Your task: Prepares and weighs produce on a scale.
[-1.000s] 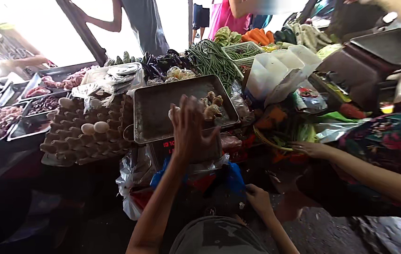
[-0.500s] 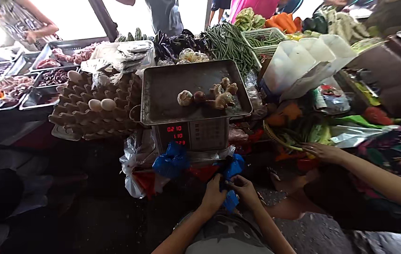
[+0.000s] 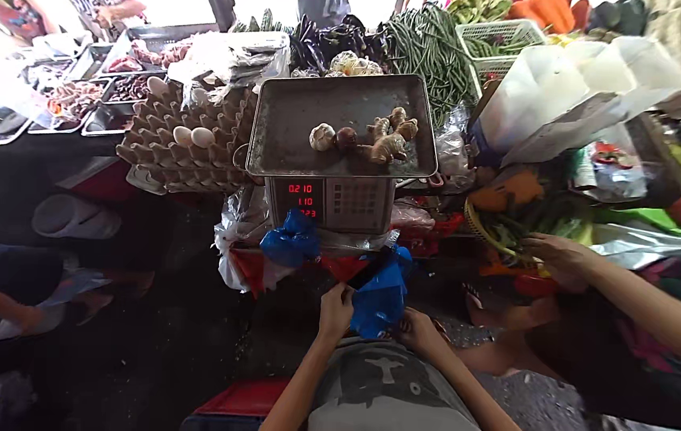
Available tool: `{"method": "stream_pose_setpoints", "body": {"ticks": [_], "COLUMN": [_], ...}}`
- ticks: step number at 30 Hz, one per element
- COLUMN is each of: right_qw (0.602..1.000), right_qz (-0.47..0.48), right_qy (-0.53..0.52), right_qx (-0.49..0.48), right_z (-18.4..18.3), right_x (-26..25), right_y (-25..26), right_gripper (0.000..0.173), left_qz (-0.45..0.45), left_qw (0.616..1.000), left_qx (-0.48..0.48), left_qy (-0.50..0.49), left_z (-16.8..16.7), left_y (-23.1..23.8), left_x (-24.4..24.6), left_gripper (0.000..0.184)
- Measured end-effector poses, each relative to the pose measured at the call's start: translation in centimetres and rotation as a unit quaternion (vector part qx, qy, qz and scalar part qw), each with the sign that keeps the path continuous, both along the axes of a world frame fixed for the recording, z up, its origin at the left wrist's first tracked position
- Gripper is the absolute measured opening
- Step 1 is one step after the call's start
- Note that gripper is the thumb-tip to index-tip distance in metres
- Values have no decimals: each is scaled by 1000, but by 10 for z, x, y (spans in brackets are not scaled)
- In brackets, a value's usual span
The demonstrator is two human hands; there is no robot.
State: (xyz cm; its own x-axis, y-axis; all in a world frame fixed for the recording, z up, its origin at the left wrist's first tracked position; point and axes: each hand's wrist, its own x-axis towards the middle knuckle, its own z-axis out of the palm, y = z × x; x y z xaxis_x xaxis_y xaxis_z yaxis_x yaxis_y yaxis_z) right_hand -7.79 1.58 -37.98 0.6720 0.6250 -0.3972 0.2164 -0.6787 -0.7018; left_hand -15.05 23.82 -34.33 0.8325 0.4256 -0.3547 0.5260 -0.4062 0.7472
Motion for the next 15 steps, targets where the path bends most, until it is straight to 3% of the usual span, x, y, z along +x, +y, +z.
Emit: {"method": "stream_pose_setpoints", "body": {"ticks": [6,8,10,12,15], "right_qw": [980,951,908,880,885], "right_qz": [-134,-218,-272,-289,-244], "right_qy": [-57,4,94,145,125], "right_qx": [138,220,306,349,376], "right_z": [12,18,27,39,60], "right_x": [16,22,28,37,45], "right_y": [-9,-6,-4,-3,-2], "right_gripper": [29,19,28,24,18], "left_qz": [26,24,9,-1,-4], "left_qw": [995,995,997,998,998], "left_qx": [-98,-90,-77,-63,-51], "left_qy": [-10,-15,-18,-18,-19], "left_z": [-13,-16,-14,-12,-13], "left_y": [-29,-37,-43,-47,-52], "left_x": [-6,-8,-12,-14,-16], "left_gripper": [29,29,28,27,27]}}
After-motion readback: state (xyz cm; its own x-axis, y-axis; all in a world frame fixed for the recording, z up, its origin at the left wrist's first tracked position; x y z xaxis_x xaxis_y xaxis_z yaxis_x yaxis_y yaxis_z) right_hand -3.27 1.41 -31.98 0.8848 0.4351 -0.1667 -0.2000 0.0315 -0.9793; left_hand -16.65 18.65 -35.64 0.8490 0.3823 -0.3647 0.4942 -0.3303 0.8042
